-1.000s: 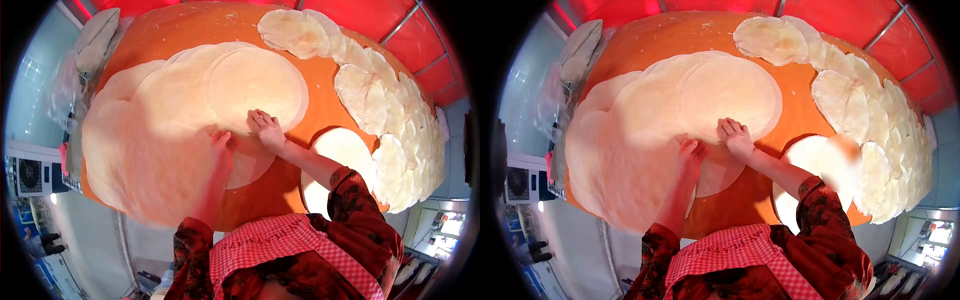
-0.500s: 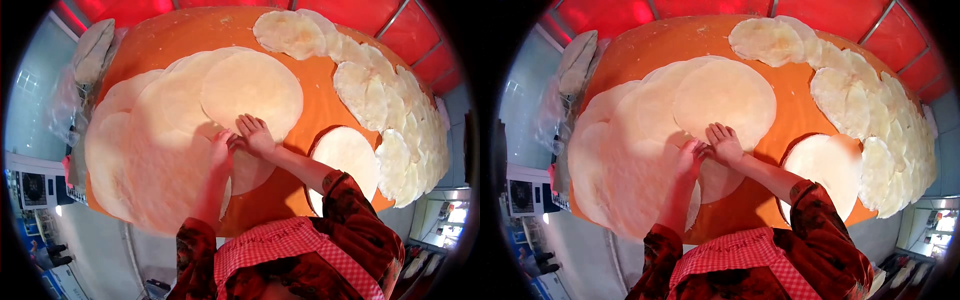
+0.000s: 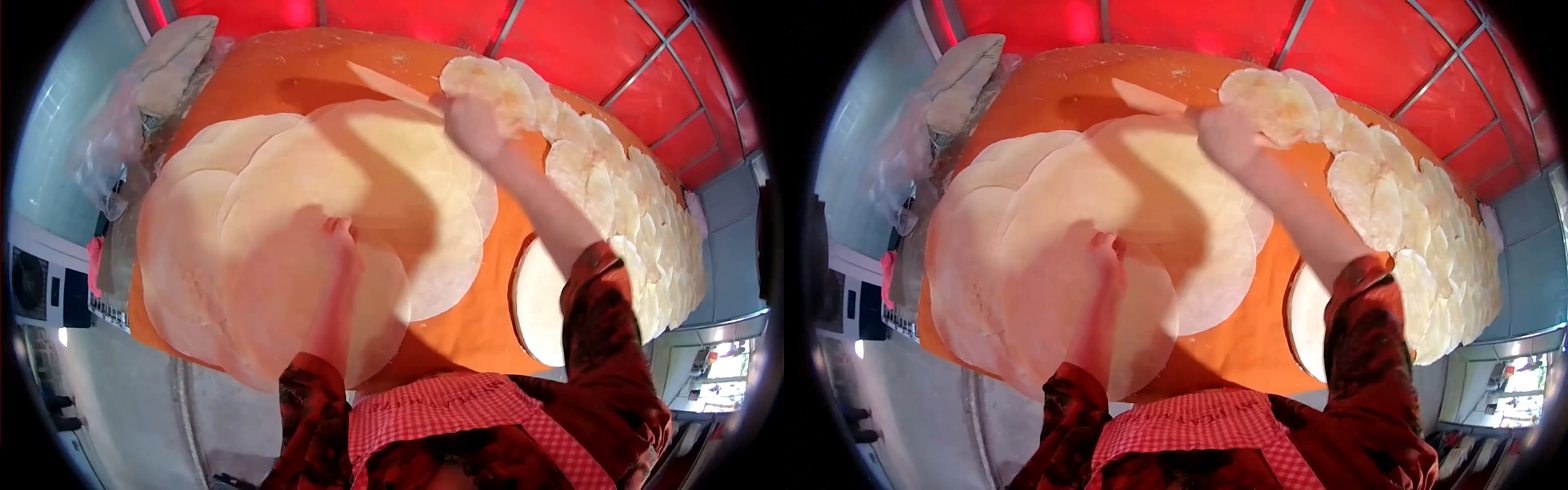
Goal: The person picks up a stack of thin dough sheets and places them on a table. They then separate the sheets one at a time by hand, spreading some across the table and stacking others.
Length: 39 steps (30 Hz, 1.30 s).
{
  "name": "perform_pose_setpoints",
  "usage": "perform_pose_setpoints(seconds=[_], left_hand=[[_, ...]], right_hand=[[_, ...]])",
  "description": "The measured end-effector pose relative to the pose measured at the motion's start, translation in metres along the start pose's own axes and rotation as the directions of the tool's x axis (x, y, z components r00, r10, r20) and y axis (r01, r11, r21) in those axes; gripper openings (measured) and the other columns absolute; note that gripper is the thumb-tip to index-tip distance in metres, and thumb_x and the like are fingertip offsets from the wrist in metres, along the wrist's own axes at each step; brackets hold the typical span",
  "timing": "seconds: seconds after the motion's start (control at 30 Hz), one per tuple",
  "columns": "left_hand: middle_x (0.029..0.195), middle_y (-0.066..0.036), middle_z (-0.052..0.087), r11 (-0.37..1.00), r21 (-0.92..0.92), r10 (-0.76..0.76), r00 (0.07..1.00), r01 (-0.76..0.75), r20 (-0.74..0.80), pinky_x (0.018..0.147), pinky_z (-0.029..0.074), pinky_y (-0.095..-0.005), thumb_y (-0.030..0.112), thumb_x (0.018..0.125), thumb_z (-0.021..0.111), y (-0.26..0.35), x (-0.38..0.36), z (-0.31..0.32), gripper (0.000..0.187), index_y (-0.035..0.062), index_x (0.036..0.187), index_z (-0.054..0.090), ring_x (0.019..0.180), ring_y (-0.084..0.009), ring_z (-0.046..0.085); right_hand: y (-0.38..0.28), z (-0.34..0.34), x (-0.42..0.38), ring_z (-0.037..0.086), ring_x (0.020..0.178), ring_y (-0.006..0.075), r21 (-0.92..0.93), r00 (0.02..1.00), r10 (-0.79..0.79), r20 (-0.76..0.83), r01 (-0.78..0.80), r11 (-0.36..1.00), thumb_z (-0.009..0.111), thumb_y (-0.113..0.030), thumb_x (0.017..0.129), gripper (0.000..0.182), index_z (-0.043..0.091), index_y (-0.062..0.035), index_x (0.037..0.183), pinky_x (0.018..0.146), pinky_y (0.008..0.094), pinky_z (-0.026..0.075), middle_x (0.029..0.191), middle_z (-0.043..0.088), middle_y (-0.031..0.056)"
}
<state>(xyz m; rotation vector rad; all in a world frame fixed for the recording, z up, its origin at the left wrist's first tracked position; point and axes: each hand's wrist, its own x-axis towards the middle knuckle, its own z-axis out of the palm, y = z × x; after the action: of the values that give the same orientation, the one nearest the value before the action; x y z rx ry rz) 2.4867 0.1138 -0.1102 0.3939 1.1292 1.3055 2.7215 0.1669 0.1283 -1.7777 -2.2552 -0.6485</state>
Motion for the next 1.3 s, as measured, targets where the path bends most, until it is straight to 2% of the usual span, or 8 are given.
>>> perform_pose_setpoints(seconds=[0.2,0.3,0.47,0.77,1.0,1.1,1.13,1.3], left_hand=[[0.087,0.001,0.050,0.999,-0.043,-0.005,1.000,0.004,-0.013,0.068,0.048,-0.0270,0.008,0.083,0.057,0.017,0.000,0.003,0.022,0.0116,0.100,0.044,0.077,-0.0122,0.051],[0.093,-0.001,0.051,0.999,-0.018,0.029,0.998,-0.030,-0.050,0.074,0.048,-0.0292,0.009,0.083,0.058,0.025,0.002,-0.003,0.031,0.0104,0.110,0.043,0.080,-0.0137,0.052],[0.093,-0.002,0.053,0.998,-0.051,-0.042,0.999,0.041,-0.006,0.074,0.048,-0.0291,0.013,0.083,0.059,0.038,0.009,0.001,0.029,0.0086,0.109,0.046,0.082,-0.0143,0.053],[0.096,-0.005,0.060,0.968,0.201,-0.199,0.942,0.148,0.268,0.082,0.047,-0.0351,0.023,0.086,0.058,0.055,0.046,-0.012,0.020,0.0073,0.096,0.054,0.091,-0.0171,0.056],[0.124,-0.019,0.051,0.823,-0.209,-0.413,0.809,0.528,0.418,0.100,0.037,-0.0499,0.037,0.092,0.051,0.068,0.045,-0.002,0.038,0.0047,0.109,0.043,0.119,-0.0340,0.048],[0.123,-0.020,0.051,0.880,-0.174,-0.259,0.753,0.442,0.605,0.100,0.039,-0.0487,0.035,0.093,0.050,0.088,0.029,-0.005,0.034,0.0066,0.110,0.042,0.118,-0.0338,0.049],[0.120,-0.018,0.053,0.917,-0.164,-0.202,0.777,0.364,0.596,0.096,0.042,-0.0455,0.030,0.093,0.051,0.093,0.019,-0.010,0.029,0.0075,0.111,0.043,0.114,-0.0313,0.053],[0.116,-0.010,0.054,0.999,0.041,0.021,0.948,-0.035,0.318,0.088,0.045,-0.0354,0.015,0.090,0.055,0.102,-0.090,-0.106,0.027,0.0066,0.114,0.047,0.104,-0.0220,0.055]], right_hand=[[-0.117,0.213,-0.107,0.064,0.067,0.0257,0.274,0.987,0.006,0.162,-0.051,0.960,0.057,-0.020,0.079,0.016,0.064,-0.0114,0.091,0.058,0.0358,0.051,0.078,0.066,0.0114],[-0.142,0.183,-0.105,0.063,0.080,0.0220,0.308,0.982,-0.032,-0.186,0.089,0.947,0.056,-0.012,0.074,0.012,0.060,-0.0104,0.085,0.061,0.0358,0.050,0.085,0.065,0.0054],[-0.161,0.159,-0.080,0.057,0.100,0.0231,0.147,0.952,-0.027,0.305,-0.019,0.989,0.056,-0.014,0.075,0.022,0.056,-0.0109,0.097,0.067,0.0387,0.050,0.101,0.059,0.0053],[-0.153,0.153,-0.105,0.045,0.123,0.0258,0.246,0.980,-0.059,0.192,0.010,0.969,0.056,-0.019,0.077,0.050,0.049,-0.0111,0.126,0.087,0.0444,0.045,0.132,0.048,0.0090],[-0.160,0.128,-0.096,0.052,0.115,0.0264,0.414,0.994,0.048,0.095,-0.083,0.906,0.060,-0.019,0.077,0.053,0.049,-0.0104,0.129,0.084,0.0424,0.048,0.124,0.055,0.0105],[-0.107,0.172,-0.056,0.065,0.084,0.0313,0.437,1.000,0.026,-0.005,-0.021,0.899,0.053,-0.018,0.084,0.030,0.064,-0.0124,0.111,0.070,0.0417,0.053,0.097,0.066,0.0149],[-0.102,0.144,-0.028,0.065,0.084,0.0312,0.333,0.931,0.247,0.270,-0.331,0.883,0.048,-0.022,0.088,0.028,0.066,-0.0151,0.108,0.071,0.0425,0.052,0.094,0.067,0.0156],[-0.125,-0.012,0.017,0.065,0.074,0.0300,0.095,0.992,-0.050,0.115,0.040,0.995,0.050,-0.004,0.075,0.033,0.066,-0.0105,0.103,0.062,0.0420,0.051,0.095,0.067,0.0125]])
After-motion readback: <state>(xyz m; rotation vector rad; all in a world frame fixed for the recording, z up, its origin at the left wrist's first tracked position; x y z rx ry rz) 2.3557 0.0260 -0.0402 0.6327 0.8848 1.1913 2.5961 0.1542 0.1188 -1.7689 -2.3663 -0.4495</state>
